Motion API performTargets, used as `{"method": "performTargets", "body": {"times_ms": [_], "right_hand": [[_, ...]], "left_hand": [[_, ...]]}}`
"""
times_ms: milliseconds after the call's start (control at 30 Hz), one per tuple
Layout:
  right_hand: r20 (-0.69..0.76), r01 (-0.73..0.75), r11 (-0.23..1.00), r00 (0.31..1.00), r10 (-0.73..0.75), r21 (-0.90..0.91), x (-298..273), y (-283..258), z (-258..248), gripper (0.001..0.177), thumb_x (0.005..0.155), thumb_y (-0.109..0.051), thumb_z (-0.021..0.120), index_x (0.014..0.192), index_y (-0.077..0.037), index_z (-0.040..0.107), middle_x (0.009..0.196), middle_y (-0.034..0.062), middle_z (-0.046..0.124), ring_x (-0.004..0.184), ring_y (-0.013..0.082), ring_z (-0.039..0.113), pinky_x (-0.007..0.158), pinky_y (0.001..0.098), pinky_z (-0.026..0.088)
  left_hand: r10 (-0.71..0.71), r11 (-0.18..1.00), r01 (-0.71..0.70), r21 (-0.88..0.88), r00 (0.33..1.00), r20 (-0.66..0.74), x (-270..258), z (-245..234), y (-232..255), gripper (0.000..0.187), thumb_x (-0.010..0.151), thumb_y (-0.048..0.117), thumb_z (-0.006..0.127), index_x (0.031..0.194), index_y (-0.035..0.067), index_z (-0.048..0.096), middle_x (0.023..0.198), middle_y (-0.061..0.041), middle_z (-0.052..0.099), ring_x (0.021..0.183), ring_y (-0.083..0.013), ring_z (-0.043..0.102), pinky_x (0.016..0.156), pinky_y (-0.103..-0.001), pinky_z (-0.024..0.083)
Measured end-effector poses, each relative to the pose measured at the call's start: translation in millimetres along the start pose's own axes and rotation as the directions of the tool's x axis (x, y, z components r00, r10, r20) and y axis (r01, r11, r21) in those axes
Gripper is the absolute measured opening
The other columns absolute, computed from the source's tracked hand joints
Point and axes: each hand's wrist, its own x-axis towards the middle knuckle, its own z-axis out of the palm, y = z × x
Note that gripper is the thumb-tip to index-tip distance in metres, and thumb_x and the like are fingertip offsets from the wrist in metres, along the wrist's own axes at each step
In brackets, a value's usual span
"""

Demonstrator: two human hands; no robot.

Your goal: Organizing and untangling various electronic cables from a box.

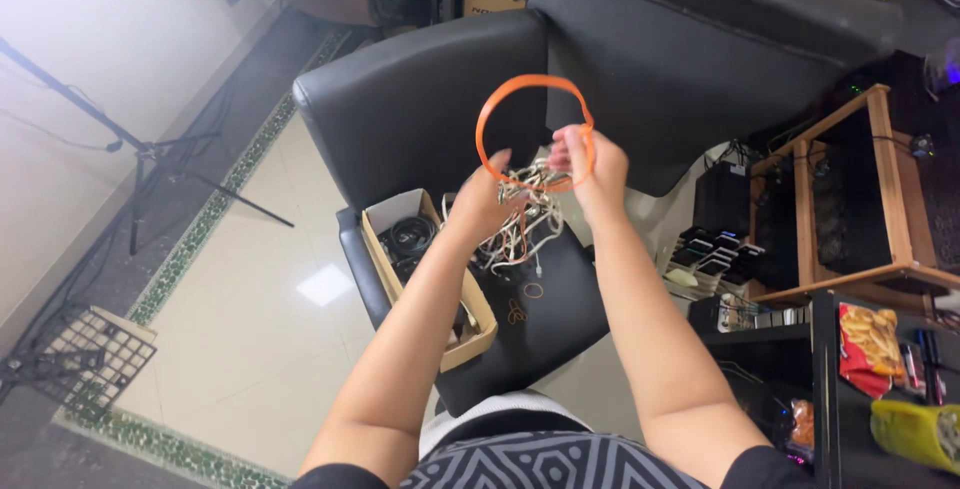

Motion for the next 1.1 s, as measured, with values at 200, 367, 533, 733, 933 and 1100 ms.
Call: {"method": "performTargets", "body": {"times_ms": [200,367,533,733,933,1100], "right_hand": [[-0.022,0.051,0.991,0.999,-0.049,0.124,-12.3,-90.9,5.3,0.030,0.108,-0.024,0.057,0.110,0.003,0.070,0.092,0.0103,0.072,0.079,0.0164,0.073,0.077,0.0287,0.062],[-0.031,0.035,0.989,0.999,-0.031,0.141,-3.9,-73.2,-33.3,0.029,0.109,-0.021,0.056,0.112,0.005,0.069,0.096,0.0119,0.072,0.082,0.0180,0.073,0.080,0.0305,0.062],[0.041,-0.081,0.990,0.996,0.076,0.118,-10.0,-2.3,-65.0,0.032,0.107,-0.022,0.053,0.120,0.004,0.067,0.103,0.0107,0.073,0.090,0.0172,0.073,0.085,0.0301,0.062],[-0.054,-0.147,0.976,0.986,0.158,0.163,-3.3,41.1,-96.0,0.033,0.105,-0.023,0.056,0.125,0.001,0.067,0.114,0.0066,0.073,0.095,0.0115,0.072,0.084,0.0269,0.059],[-0.035,0.128,0.908,0.987,-0.155,-0.400,6.7,-27.7,-84.0,0.016,0.097,-0.016,0.070,0.108,-0.006,0.075,0.088,0.0006,0.073,0.075,0.0091,0.065,0.070,0.0239,0.053],[0.342,0.165,0.901,0.939,-0.020,-0.400,23.0,-33.4,-65.5,0.015,0.084,-0.015,0.082,0.094,-0.007,0.075,0.081,0.0036,0.073,0.068,0.0124,0.071,0.063,0.0266,0.055]], "left_hand": [[-0.059,0.986,0.088,0.142,0.979,-0.196,-42.2,32.6,-1.4,0.092,0.064,0.026,0.092,0.142,0.008,0.046,0.141,-0.020,0.054,0.124,-0.0413,0.055,0.092,-0.047,0.049],[-0.178,0.982,0.188,0.024,0.960,-0.218,-16.9,30.2,25.7,0.050,0.081,0.029,0.085,0.121,0.010,0.061,0.116,-0.012,0.068,0.104,-0.0326,0.067,0.085,-0.042,0.053],[-0.304,0.899,0.288,-0.329,0.953,0.005,8.0,41.1,33.4,0.033,0.080,0.020,0.080,0.106,0.006,0.066,0.090,-0.008,0.071,0.082,-0.0206,0.067,0.075,-0.035,0.052],[-0.193,0.631,0.223,-0.743,0.973,0.129,32.1,35.5,53.9,0.016,0.086,0.015,0.073,0.099,0.008,0.066,0.093,0.000,0.070,0.089,-0.0089,0.065,0.081,-0.025,0.052],[-0.304,0.598,0.305,-0.742,0.942,0.142,57.8,36.8,66.8,0.014,0.089,0.019,0.066,0.097,0.007,0.067,0.089,-0.001,0.067,0.084,-0.0109,0.064,0.075,-0.029,0.052],[-0.369,0.527,0.297,-0.796,0.924,0.101,67.7,50.4,56.8,0.018,0.097,0.024,0.062,0.098,0.007,0.065,0.090,0.000,0.066,0.084,-0.0084,0.061,0.074,-0.027,0.052]]}}
